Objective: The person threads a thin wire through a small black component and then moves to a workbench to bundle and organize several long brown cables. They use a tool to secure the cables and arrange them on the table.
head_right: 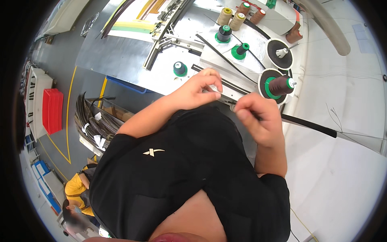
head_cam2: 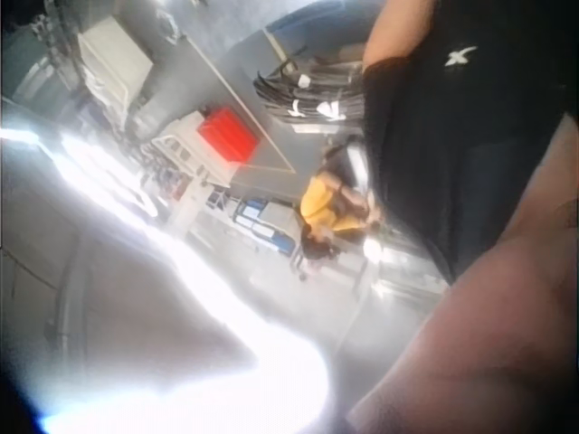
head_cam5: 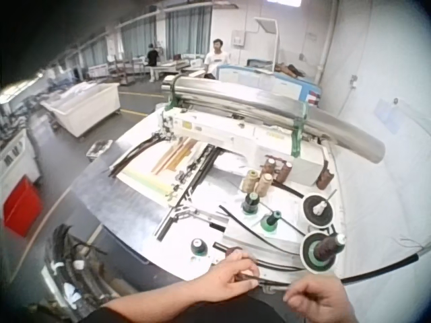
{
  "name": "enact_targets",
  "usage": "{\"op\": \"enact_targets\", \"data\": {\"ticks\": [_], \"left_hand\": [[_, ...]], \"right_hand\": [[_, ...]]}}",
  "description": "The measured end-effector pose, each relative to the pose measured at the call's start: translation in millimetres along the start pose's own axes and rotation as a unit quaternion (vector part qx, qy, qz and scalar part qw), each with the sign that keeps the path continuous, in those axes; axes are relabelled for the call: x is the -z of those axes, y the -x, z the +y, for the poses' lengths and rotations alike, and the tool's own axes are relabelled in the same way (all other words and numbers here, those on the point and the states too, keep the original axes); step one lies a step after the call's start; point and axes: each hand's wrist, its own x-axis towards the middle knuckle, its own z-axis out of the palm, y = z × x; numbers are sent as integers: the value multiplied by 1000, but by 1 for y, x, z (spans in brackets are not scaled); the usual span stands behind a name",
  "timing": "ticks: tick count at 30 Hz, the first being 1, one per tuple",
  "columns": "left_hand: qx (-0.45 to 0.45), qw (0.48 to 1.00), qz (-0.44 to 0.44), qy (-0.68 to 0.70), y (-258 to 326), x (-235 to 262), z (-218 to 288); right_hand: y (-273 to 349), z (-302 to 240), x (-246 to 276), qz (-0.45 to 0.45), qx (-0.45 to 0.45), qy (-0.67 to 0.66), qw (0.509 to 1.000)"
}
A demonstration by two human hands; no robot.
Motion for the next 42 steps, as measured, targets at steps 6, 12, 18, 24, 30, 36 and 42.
{"op": "enact_targets", "data": {"ticks": [6, 12, 18, 24, 30, 36, 42], "left_hand": [[74, 946, 174, -263, 16, 64, -86], [196, 899, 186, -344, 26, 99, -132], [232, 890, 134, -370, 27, 97, -169], [88, 950, 260, -149, 14, 113, -68], [-175, 967, 180, -35, -18, 77, 60], [-206, 950, 220, -83, -93, 68, 97], [-200, 951, 99, -213, -186, 14, 118]], "right_hand": [[-1, 24, -4, -62, -110, 380, 916], [7, 27, -4, -17, -132, 396, 909], [2, 23, -6, -38, -119, 372, 920], [-9, 22, -18, 33, -104, 217, 970], [-58, 56, -43, 119, -25, -185, 975], [-37, 35, -49, 114, -31, -167, 979], [13, 31, -39, 116, -14, 31, 993]]}}
